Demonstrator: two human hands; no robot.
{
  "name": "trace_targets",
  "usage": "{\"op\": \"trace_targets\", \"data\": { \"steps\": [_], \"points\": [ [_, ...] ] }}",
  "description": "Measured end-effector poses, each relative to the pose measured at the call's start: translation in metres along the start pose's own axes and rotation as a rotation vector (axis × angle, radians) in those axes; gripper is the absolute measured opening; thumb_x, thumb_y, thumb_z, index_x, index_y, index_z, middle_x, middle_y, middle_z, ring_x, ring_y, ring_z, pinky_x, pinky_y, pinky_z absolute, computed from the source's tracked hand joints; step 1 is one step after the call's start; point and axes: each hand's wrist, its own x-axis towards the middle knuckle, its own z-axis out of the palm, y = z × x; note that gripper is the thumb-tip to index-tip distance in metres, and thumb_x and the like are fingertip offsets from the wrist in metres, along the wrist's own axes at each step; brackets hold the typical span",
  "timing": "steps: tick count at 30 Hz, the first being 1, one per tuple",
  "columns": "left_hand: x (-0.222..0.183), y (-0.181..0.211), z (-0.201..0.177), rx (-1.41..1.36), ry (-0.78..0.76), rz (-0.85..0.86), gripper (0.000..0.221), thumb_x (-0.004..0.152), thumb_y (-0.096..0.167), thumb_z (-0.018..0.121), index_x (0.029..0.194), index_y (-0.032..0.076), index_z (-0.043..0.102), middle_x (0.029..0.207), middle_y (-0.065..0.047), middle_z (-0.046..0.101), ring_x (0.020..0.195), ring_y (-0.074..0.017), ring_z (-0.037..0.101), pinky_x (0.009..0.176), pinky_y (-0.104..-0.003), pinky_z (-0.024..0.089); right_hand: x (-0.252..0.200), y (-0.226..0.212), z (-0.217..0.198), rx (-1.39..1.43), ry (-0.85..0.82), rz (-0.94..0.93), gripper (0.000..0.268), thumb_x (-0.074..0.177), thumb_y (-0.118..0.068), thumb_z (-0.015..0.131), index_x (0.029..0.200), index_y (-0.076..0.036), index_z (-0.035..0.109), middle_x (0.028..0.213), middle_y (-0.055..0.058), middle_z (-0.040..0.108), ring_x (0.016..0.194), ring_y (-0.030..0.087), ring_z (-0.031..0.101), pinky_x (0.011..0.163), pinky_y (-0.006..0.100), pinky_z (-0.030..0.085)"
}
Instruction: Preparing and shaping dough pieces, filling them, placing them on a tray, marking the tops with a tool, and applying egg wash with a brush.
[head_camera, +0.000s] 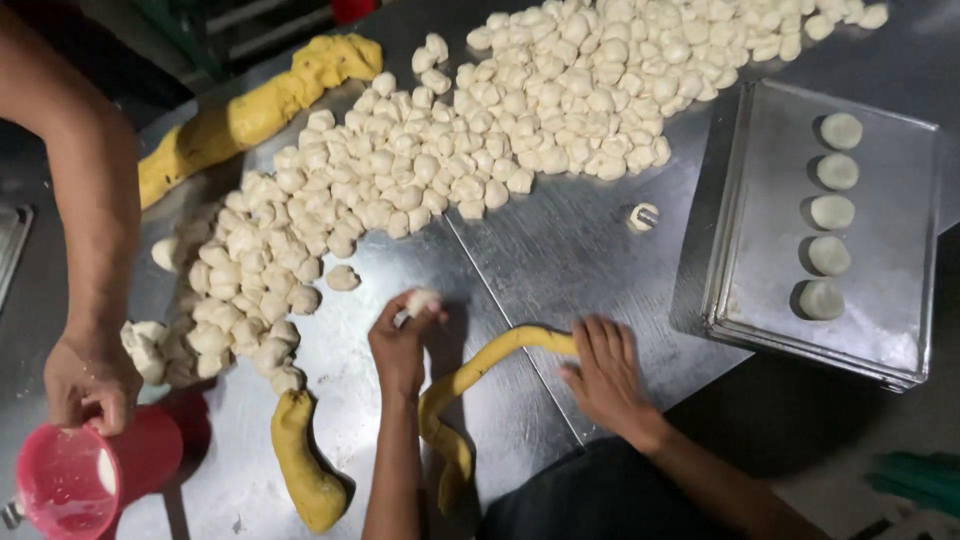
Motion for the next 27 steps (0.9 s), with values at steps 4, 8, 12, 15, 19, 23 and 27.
{"op": "trace_targets", "data": {
  "steps": [4,8,12,15,19,23,27],
  "points": [
    [-0.084,-0.018,0.014,-0.419,-0.108,-0.300,0.030,0.087,-0.005,0.070,0.116,-0.002,0.064,0.104,-0.016,0.074,0.092,-0.0262,0.076,0.082,-0.038,0.065,-0.040,0.032,-0.013,0.003,-0.018,-0.058,0.060,0.087,-0.019,0.067,0.145,-0.008,0.055,0.135,0.018,0.056,0.130,0.037,0.050,0.108,0.053,0.035],
    [-0.105,-0.044,0.037,-0.515,-0.137,-0.344,0.030,0.087,-0.007,0.069,0.116,0.001,0.064,0.105,-0.013,0.075,0.094,-0.0249,0.075,0.076,-0.040,0.064,0.009,0.065,-0.034,0.330,-0.136,0.163,0.054,0.082,-0.004,0.075,0.133,-0.005,0.059,0.112,0.012,0.058,0.101,0.033,0.059,0.088,0.044,0.048],
    [-0.117,-0.047,0.061,-0.519,-0.137,-0.248,0.034,0.089,-0.007,0.070,0.123,0.000,0.066,0.106,-0.012,0.075,0.093,-0.0216,0.073,0.075,-0.033,0.061,0.048,0.067,-0.056,0.642,-0.058,0.017,0.028,0.086,0.001,0.077,0.113,-0.005,0.072,0.109,0.011,0.061,0.092,0.024,0.069,0.067,0.034,0.057],
    [-0.125,-0.043,0.079,-0.528,-0.078,-0.169,0.031,0.091,-0.005,0.070,0.121,-0.002,0.067,0.105,-0.013,0.074,0.093,-0.0212,0.073,0.079,-0.034,0.063,0.043,0.121,0.018,1.021,-0.058,0.112,0.032,0.085,0.002,0.077,0.115,-0.001,0.066,0.122,0.013,0.061,0.103,0.022,0.068,0.083,0.030,0.059],
    [-0.151,-0.041,0.111,-0.475,0.001,-0.127,0.031,0.088,-0.004,0.071,0.118,0.001,0.067,0.103,-0.012,0.074,0.090,-0.0204,0.073,0.075,-0.033,0.063,0.014,0.141,0.040,1.168,0.015,0.150,0.022,0.091,0.003,0.073,0.113,-0.001,0.069,0.118,0.014,0.066,0.104,0.026,0.068,0.086,0.030,0.058],
    [-0.136,-0.072,0.142,-0.287,0.086,-0.046,0.024,0.087,-0.001,0.074,0.111,-0.003,0.070,0.098,-0.014,0.077,0.082,-0.0206,0.073,0.070,-0.035,0.062,0.040,0.152,0.019,0.684,0.103,-0.210,0.023,0.085,0.002,0.075,0.107,-0.001,0.068,0.104,0.014,0.069,0.094,0.030,0.070,0.080,0.035,0.057],
    [-0.134,-0.121,0.161,-0.099,0.191,0.022,0.023,0.093,0.004,0.077,0.111,-0.010,0.073,0.100,-0.016,0.078,0.084,-0.0188,0.071,0.076,-0.035,0.059,0.044,0.159,-0.024,0.216,-0.231,-0.205,0.006,0.090,0.000,0.073,0.094,-0.005,0.073,0.097,0.012,0.069,0.095,0.033,0.069,0.083,0.042,0.055]
  ]
}}
